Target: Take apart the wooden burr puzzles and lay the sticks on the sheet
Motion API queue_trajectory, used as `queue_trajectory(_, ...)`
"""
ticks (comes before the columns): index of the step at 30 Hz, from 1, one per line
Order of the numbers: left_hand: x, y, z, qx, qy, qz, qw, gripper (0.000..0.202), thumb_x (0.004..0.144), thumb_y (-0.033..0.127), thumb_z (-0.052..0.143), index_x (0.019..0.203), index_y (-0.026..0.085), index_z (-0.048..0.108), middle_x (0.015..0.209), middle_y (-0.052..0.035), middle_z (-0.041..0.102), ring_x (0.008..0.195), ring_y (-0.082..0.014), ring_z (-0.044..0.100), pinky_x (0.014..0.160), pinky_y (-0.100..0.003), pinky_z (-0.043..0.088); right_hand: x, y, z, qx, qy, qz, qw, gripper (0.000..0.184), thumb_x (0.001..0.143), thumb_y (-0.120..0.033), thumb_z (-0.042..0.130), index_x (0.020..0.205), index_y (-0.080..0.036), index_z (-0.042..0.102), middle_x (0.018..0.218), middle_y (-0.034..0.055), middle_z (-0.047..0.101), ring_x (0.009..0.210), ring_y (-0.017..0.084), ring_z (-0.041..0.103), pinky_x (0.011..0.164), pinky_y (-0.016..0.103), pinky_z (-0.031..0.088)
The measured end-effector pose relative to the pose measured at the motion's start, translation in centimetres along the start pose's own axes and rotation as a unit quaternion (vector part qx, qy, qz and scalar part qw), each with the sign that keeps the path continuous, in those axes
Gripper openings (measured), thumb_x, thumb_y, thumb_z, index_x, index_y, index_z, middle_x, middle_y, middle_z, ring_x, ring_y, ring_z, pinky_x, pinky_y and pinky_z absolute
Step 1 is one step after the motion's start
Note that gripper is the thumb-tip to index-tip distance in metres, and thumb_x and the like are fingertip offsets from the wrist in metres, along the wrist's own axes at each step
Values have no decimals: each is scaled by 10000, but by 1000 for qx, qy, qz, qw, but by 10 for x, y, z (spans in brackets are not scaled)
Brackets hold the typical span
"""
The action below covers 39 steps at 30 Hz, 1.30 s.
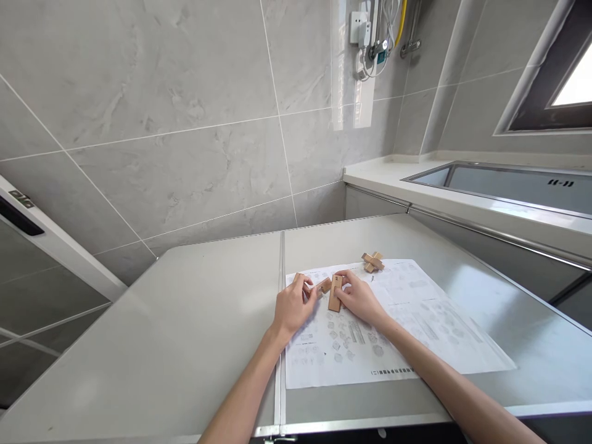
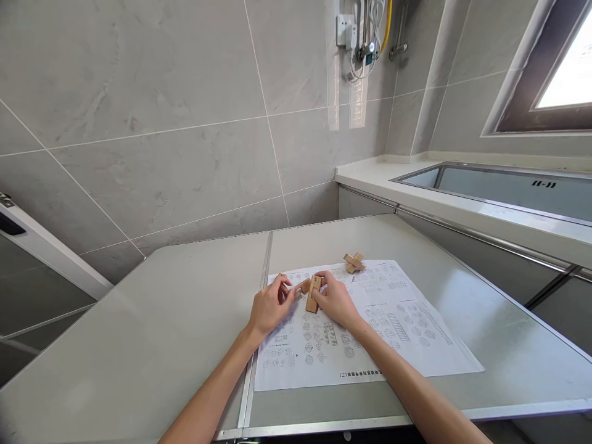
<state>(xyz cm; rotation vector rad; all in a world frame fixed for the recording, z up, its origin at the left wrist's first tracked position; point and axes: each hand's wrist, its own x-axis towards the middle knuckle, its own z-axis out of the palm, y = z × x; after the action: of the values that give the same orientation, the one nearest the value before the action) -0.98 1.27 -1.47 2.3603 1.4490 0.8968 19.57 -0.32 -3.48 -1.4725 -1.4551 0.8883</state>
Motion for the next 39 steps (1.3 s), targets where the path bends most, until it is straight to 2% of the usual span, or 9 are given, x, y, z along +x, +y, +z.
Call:
queue_trajectory(5, -2, 3, 0, 16, -36, 31, 999, 156, 995, 390, 534, 1093, 268, 537, 768, 49, 696, 676, -169, 675, 628, -289, 461, -2, 0, 1, -71, 25, -19, 997, 369, 875, -300, 544, 1237, -234, 568, 923, 6, 715, 616, 176, 637, 657, 328, 504)
queue_trajectory(11, -5, 4, 0, 32, -85, 55, 994, 79, 993, 340, 514, 1001, 270, 550, 682, 54, 660, 613, -181, 644, 600, -315, 432, -1, 8, 6, -119, 82, -59, 988, 354, 884, -255, 534, 1233, -217, 579, 1194, 93, 662, 681, 170, 647, 829, 397, 530)
queue_trajectory(18, -7, 4, 1, 34, -90, 87, 992, 65, 967, 278, 537, 1029, 266, 554, 613, 72, 584, 580, -181, 591, 597, -322, 434, 1, 15, 7, -110, 59, -85, 989, 277, 877, -214, 544, 1147, -221, 609, 1180, 78, 674, 722, 171, 676, 880, 414, 542)
queue_trajectory(20, -5, 4, 1, 43, -56, 98, 993, 50, 961, 261, 554, 1009, 259, 565, 669, 44, 601, 687, -199, 621, 646, -332, 464, 1, 14, 7, -106, 49, -101, 988, 288, 875, -211, 559, 1157, -231, 615, 1191, 73, 677, 794, 182, 699, 892, 406, 546)
queue_trajectory(23, -1, 2, -1, 57, 31, 100, 993, 51, 951, 206, 566, 980, 246, 578, 876, -18, 669, 925, -236, 636, 838, -385, 504, -1, 11, 9, -96, 33, -124, 987, 302, 888, -222, 568, 1184, -248, 621, 1228, 72, 673, 883, 198, 717, 836, 377, 567)
queue_trajectory(27, 3, -7, 0, 51, 113, 38, 992, 84, 954, 211, 589, 1030, 248, 590, 1095, -54, 680, 1111, -270, 602, 989, -451, 483, -3, 5, 9, -40, -29, -139, 989, 384, 874, -175, 558, 1248, -256, 597, 1336, 94, 638, 1020, 221, 728, 709, 324, 587)
queue_trajectory(30, 4, -14, 4, 37, 99, 2, 994, 170, 966, 328, 628, 1107, 245, 581, 1177, -74, 673, 1175, -291, 595, 1014, -478, 487, -7, 2, 9, -2, -98, -183, 978, 576, 822, -67, 520, 1361, -267, 546, 1426, 94, 612, 1241, 243, 661, 865, 361, 595)
queue_trajectory(33, 3, -19, 8, 19, 71, -14, 997, 254, 976, 416, 623, 1155, 244, 566, 1218, -80, 676, 1187, -291, 614, 1024, -486, 495, -11, 0, 10, 7, -143, -226, 963, 716, 784, -5, 482, 1438, -293, 510, 1490, 76, 585, 1366, 248, 573, 1058, 452, 531)
queue_trajectory(39, -2, -22, 16, 13, 18, 21, 1000, 458, 901, 447, 701, 1281, 253, 537, 1410, -113, 593, 1420, -337, 481, 1144, -540, 437, -13, 1, 12, 41, -159, -206, 965, 765, 813, -13, 475, 1522, -292, 414, 1578, 88, 504, 1432, 240, 527, 1187, 499, 442)
